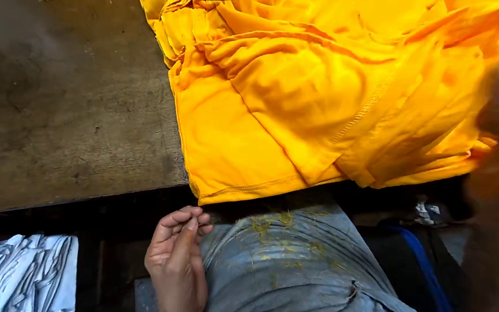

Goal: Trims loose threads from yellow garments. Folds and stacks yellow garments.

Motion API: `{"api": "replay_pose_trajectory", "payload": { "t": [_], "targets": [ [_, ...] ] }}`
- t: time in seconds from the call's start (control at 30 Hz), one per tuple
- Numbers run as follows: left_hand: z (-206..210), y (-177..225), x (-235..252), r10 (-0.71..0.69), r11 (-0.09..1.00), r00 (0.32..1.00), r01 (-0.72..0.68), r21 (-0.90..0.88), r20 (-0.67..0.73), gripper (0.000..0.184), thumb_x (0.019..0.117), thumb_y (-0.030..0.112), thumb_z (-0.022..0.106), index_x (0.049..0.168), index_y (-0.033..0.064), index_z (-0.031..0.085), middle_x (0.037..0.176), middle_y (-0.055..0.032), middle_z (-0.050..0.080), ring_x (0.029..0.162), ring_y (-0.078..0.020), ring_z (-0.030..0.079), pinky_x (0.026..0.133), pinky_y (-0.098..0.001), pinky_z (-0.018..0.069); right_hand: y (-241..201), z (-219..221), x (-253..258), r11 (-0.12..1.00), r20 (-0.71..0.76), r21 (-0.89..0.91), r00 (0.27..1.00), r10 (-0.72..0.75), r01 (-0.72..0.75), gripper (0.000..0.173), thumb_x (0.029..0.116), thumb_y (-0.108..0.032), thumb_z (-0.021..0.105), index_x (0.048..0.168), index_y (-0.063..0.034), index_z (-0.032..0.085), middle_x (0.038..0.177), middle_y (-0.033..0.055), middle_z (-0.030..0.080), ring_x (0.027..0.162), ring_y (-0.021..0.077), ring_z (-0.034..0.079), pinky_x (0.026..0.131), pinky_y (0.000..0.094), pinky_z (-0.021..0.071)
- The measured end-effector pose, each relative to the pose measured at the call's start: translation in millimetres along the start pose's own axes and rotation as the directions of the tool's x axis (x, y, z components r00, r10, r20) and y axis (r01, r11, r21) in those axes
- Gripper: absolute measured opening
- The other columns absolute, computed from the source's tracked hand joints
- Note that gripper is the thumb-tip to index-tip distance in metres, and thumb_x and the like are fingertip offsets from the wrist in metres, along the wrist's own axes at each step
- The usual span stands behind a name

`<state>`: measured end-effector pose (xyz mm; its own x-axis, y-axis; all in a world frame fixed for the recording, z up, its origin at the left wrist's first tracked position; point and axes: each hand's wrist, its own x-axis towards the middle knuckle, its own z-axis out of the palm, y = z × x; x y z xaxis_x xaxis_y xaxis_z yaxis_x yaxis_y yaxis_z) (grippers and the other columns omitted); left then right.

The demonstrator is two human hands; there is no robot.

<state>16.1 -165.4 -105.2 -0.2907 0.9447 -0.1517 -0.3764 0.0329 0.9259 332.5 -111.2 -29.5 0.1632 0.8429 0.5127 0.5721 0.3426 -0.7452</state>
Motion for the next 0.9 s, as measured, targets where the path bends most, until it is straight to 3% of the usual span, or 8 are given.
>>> {"api": "replay_pose_trajectory", "payload": {
  "t": [0.03, 0.1, 0.17, 0.4, 0.53, 0.7, 0.83, 0.9],
  "targets": [
    [0, -2, -2, -0.049, 0.999, 0.999, 0.049, 0.003, -0.009, 0.018, 0.0952, -0.002, 0.059, 0.107, 0.0050, 0.070, 0.106, -0.0154, 0.072, 0.086, -0.0225, 0.074, 0.078, -0.0380, 0.0640, -19, 18, -9, 0.984, 0.153, -0.134, 0.984, -0.096, 0.117, 0.026, 0.0953, -0.024, 0.067, 0.115, -0.0066, 0.062, 0.096, -0.0036, 0.061, 0.079, 0.0017, 0.057, 0.070, 0.0205, 0.0504],
    [2, -3, -3, -0.160, 0.987, 0.987, 0.161, -0.023, 0.027, 0.020, 0.0962, 0.000, 0.058, 0.112, 0.0032, 0.070, 0.109, -0.0182, 0.072, 0.089, -0.0250, 0.074, 0.080, -0.0410, 0.0637, -25, 60, -29, 0.886, 0.399, -0.179, 0.855, -0.331, 0.427, 0.020, 0.0912, -0.021, 0.063, 0.102, -0.0043, 0.068, 0.083, 0.0061, 0.062, 0.069, 0.0179, 0.060, 0.054, 0.0340, 0.0476],
    [5, 0, -3, -0.272, 0.960, 0.958, 0.277, -0.048, 0.091, 0.021, 0.0986, 0.004, 0.056, 0.114, 0.0012, 0.070, 0.110, -0.0202, 0.071, 0.093, -0.0263, 0.073, 0.083, -0.0427, 0.0623, -13, 90, -42, 0.800, 0.483, -0.177, 0.759, -0.437, 0.573, 0.013, 0.0945, -0.013, 0.058, 0.098, -0.0047, 0.068, 0.079, 0.0074, 0.059, 0.066, 0.0236, 0.059, 0.049, 0.0359, 0.0432],
    [11, -2, 0, -0.370, 0.845, 0.840, 0.482, -0.232, 0.398, 0.030, 0.1021, 0.023, 0.060, 0.119, -0.0003, 0.071, 0.120, -0.0236, 0.069, 0.110, -0.0310, 0.069, 0.097, -0.0465, 0.0557, -3, 85, -26, 0.890, 0.486, 0.062, 0.766, -0.421, 0.451, 0.013, 0.0893, -0.007, 0.059, 0.077, -0.0082, 0.063, 0.068, -0.0002, 0.055, 0.060, 0.0112, 0.053, 0.050, 0.0275, 0.0394],
    [21, 2, 2, -0.362, 0.815, 0.904, 0.425, -0.395, 0.227, 0.023, 0.1007, 0.016, 0.062, 0.114, -0.0005, 0.071, 0.110, -0.0225, 0.071, 0.100, -0.0300, 0.073, 0.093, -0.0449, 0.0592, 0, 69, -19, 0.862, 0.550, 0.159, 0.682, -0.482, 0.481, 0.015, 0.0887, -0.007, 0.057, 0.076, -0.0089, 0.063, 0.068, -0.0011, 0.056, 0.060, 0.0089, 0.053, 0.049, 0.0256, 0.0383],
    [30, 3, 4, -0.223, 0.926, 0.972, 0.234, -0.295, 0.071, 0.002, 0.0950, 0.004, 0.066, 0.097, 0.0040, 0.066, 0.092, -0.0179, 0.071, 0.084, -0.0262, 0.074, 0.083, -0.0436, 0.0629, 3, 63, -23, 0.834, 0.655, 0.112, 0.591, -0.471, 0.541, 0.016, 0.0893, -0.008, 0.055, 0.074, -0.0118, 0.060, 0.067, -0.0018, 0.054, 0.058, 0.0116, 0.053, 0.047, 0.0287, 0.0376],
    [36, 6, 4, -0.212, 0.950, 0.976, 0.216, -0.227, 0.043, 0.022, 0.0935, -0.002, 0.065, 0.115, 0.0020, 0.063, 0.095, -0.0191, 0.072, 0.083, -0.0269, 0.075, 0.080, -0.0448, 0.0637, 5, 64, -23, 0.827, 0.666, 0.115, 0.575, -0.475, 0.550, 0.015, 0.0895, -0.008, 0.055, 0.076, -0.0119, 0.061, 0.069, -0.0016, 0.056, 0.058, 0.0113, 0.054, 0.046, 0.0282, 0.0387],
    [38, 7, 4, -0.187, 0.959, 0.982, 0.191, -0.210, 0.038, 0.031, 0.0923, -0.003, 0.067, 0.122, 0.0023, 0.062, 0.099, -0.0198, 0.071, 0.085, -0.0268, 0.075, 0.080, -0.0445, 0.0639, 3, 66, -25, 0.847, 0.639, 0.116, 0.614, -0.463, 0.518, 0.014, 0.0909, -0.012, 0.056, 0.078, -0.0112, 0.061, 0.070, -0.0017, 0.055, 0.058, 0.0105, 0.053, 0.046, 0.0274, 0.0379]
  ]
}}
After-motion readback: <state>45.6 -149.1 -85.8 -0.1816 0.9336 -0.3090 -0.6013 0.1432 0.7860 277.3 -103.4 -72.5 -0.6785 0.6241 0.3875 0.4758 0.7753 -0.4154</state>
